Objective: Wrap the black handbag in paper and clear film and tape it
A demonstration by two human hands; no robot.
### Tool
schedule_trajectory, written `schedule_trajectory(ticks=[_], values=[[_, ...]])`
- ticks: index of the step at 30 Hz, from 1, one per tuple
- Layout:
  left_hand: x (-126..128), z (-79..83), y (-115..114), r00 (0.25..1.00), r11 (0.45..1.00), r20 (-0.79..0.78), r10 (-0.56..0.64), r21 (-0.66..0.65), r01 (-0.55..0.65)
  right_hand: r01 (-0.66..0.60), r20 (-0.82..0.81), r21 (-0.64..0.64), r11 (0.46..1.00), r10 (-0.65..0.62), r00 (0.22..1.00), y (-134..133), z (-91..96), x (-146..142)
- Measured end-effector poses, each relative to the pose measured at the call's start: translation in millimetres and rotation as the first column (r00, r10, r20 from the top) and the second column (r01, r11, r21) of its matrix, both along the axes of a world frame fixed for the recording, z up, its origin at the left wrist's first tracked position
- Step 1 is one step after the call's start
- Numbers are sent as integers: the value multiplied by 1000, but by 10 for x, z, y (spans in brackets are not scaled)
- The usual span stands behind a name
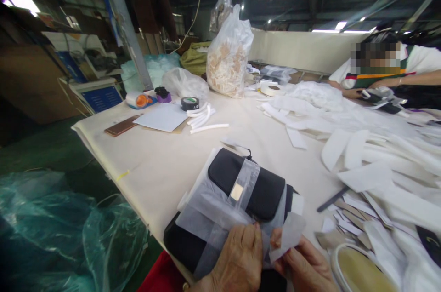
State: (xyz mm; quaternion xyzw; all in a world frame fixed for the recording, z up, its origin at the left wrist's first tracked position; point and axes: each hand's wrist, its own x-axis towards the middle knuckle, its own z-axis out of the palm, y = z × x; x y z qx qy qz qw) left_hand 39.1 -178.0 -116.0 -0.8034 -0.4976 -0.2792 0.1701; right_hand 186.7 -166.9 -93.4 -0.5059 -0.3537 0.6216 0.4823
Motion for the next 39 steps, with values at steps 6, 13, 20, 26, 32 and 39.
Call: schedule_trajectory(ticks=[6, 13, 20, 26, 32, 39], values=[[3, 42, -31, 983, 973, 173, -65, 231, 24, -12, -68, 122, 993, 20, 997, 4, 163, -74], [-11, 77, -79, 954, 971, 265, -137, 225, 77, -42, -67, 86, 995, 48, 997, -17, 242, -102], [-21, -121, -166, 908, 971, 343, -239, 84, 224, -374, 321, 79, 924, 331, 887, 136, 516, -309], [36, -202, -170, 952, 985, 264, -156, 109, 131, -517, 490, -2, 856, 451, 746, 325, 767, -657], [120, -381, -90, 949, 982, 301, -89, 187, 32, -524, 543, -151, 838, 514, 664, 379, 573, -844], [115, -361, -110, 969, 973, 247, -22, 228, -36, -454, 572, -183, 872, 470, 672, 387, 420, -919]])
